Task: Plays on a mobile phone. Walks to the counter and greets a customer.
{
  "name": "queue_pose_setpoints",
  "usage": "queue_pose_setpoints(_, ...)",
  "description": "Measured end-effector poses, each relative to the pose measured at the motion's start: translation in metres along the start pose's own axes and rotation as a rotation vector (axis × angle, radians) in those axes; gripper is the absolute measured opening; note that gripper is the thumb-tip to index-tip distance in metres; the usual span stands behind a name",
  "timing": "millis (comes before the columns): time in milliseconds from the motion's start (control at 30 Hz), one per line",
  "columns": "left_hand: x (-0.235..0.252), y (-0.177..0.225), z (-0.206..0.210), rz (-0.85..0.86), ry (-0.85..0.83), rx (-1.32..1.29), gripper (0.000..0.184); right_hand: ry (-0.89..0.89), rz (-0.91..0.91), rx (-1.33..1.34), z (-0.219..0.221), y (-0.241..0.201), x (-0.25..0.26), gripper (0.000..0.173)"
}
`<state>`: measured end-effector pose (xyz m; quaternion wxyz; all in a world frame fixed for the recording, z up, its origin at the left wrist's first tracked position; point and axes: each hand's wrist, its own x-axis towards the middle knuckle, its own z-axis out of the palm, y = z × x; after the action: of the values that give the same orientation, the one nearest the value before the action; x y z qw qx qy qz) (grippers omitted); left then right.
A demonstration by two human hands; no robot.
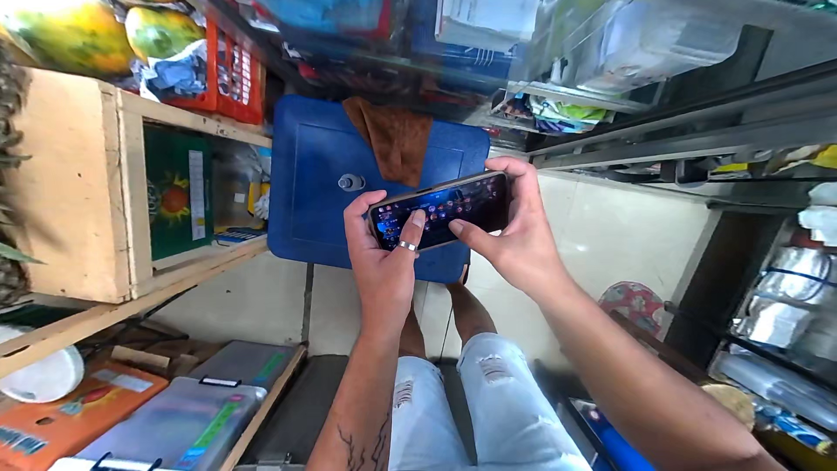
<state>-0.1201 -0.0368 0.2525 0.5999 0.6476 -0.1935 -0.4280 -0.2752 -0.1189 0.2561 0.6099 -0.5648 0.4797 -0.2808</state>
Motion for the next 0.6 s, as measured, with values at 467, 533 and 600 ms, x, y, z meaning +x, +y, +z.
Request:
queue_pose_setpoints(467,0.004,-0.017,0.002,-0.072,-0.014,-0.104,0.032,-0.276,0.035,0.195,-0.031,0.025,0.013,0.095)
queue_pose_setpoints(533,0.004,-0.02,0.005,-0.08,-0.011,-0.109,0.032,-0.287,0.038,0.209,-0.034,0.027,0.014,0.096)
queue_pose_setpoints(600,0.004,-0.022,0.007,-0.084,-0.004,-0.123,0.032,-0.274,0.049,0.192,-0.034,0.027,0.014,0.099)
